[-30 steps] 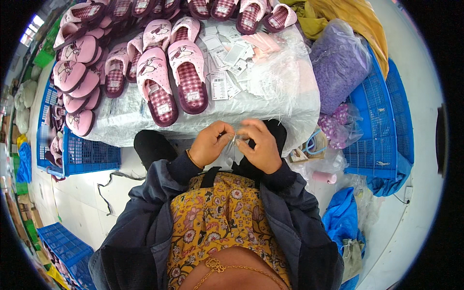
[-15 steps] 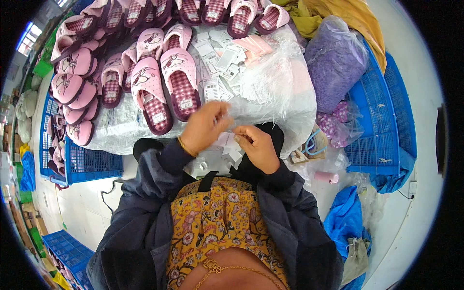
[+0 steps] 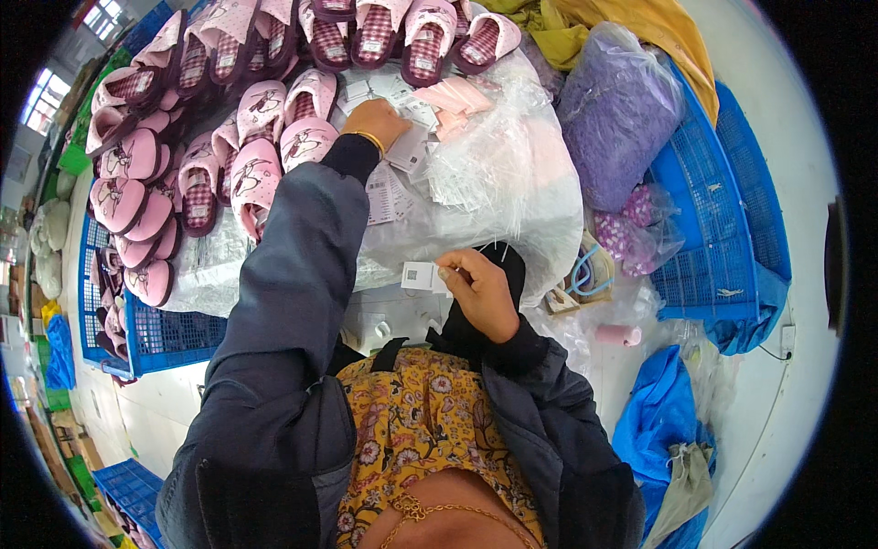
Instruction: The person sits on the floor and repeatedly picks up small white labels, folds them, and places them inside pink slippers with cartoon designs. The person handles the slippers and labels one at a time, arranging the labeled slippers in rows on a white sheet.
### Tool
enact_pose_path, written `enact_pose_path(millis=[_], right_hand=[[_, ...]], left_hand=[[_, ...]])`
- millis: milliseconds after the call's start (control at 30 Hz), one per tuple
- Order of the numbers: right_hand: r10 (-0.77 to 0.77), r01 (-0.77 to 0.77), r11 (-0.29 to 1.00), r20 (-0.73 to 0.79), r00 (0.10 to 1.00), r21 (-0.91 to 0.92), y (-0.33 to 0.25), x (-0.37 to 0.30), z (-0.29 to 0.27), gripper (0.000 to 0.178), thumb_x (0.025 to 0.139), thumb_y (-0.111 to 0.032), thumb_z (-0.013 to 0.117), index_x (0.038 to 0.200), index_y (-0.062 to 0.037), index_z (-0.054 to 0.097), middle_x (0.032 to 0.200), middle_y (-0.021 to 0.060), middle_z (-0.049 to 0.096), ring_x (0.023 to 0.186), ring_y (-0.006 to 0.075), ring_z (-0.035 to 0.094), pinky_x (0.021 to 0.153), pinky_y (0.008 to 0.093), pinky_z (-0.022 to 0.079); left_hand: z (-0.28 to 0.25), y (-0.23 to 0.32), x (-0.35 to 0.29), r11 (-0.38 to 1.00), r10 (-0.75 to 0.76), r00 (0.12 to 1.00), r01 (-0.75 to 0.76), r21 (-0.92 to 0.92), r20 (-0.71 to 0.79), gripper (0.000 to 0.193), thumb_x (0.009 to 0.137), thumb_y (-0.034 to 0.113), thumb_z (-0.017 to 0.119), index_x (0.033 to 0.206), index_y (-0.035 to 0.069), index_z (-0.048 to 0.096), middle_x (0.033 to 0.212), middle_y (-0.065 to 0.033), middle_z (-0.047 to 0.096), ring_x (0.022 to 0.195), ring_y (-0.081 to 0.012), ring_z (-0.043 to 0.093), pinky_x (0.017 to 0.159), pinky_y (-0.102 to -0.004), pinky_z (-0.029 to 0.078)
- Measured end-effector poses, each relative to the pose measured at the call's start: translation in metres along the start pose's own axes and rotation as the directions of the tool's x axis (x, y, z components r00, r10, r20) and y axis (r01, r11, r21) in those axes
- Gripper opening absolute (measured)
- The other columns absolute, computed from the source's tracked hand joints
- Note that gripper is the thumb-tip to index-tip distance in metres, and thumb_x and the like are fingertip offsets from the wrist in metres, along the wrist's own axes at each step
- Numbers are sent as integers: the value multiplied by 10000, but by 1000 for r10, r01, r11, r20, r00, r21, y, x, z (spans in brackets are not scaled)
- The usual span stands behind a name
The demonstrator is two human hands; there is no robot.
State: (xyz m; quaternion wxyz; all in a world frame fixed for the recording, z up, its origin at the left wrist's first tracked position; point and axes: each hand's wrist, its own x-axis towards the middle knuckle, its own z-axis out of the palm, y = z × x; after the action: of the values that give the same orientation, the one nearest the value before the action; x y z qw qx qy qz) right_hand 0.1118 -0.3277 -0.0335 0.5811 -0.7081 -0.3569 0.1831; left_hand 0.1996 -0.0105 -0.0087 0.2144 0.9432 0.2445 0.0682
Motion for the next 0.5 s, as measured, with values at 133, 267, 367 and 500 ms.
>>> enact_pose_path(millis=[133, 267, 367, 500], right_hand=[[15, -15, 1000, 11, 1000, 16, 3, -2, 3, 147, 899, -46, 654, 1042, -17, 644, 903, 120, 643, 758, 212, 622, 695, 300, 493], [-1, 0, 1000, 30, 1000, 16, -3, -2, 5, 145, 901, -52, 652, 1042, -17, 645, 914, 120, 648, 769, 213, 632, 697, 300, 497], [2, -2, 1000, 9, 1000, -8, -4, -4, 3, 151, 900, -54, 654, 1046, -17, 646, 915, 118, 655, 781, 210, 642, 697, 298, 501], [24, -24, 1000, 33, 999, 9, -5, -7, 5, 150, 901, -60, 653, 1044, -15, 649, 902, 120, 658, 782, 209, 646, 694, 300, 504]], left_hand=[[7, 2, -5, 996, -56, 998, 55, -74, -18, 429, 691, 446, 822, 765, 43, 695, 779, -129, 704, 751, -263, 676, 708, -361, 520], [13, -2, -4, 1000, 1, 1000, -1, -17, 23, 448, 696, 454, 823, 757, 28, 698, 762, -121, 705, 752, -247, 677, 697, -360, 516], [7, -8, -5, 996, 16, 997, -9, -94, 75, 459, 725, 463, 790, 805, 16, 719, 759, -148, 705, 769, -286, 677, 713, -380, 506], [-12, 3, -19, 985, 156, 983, -162, 64, 95, 428, 822, 442, 680, 889, 23, 735, 841, -203, 701, 820, -356, 666, 767, -433, 505]])
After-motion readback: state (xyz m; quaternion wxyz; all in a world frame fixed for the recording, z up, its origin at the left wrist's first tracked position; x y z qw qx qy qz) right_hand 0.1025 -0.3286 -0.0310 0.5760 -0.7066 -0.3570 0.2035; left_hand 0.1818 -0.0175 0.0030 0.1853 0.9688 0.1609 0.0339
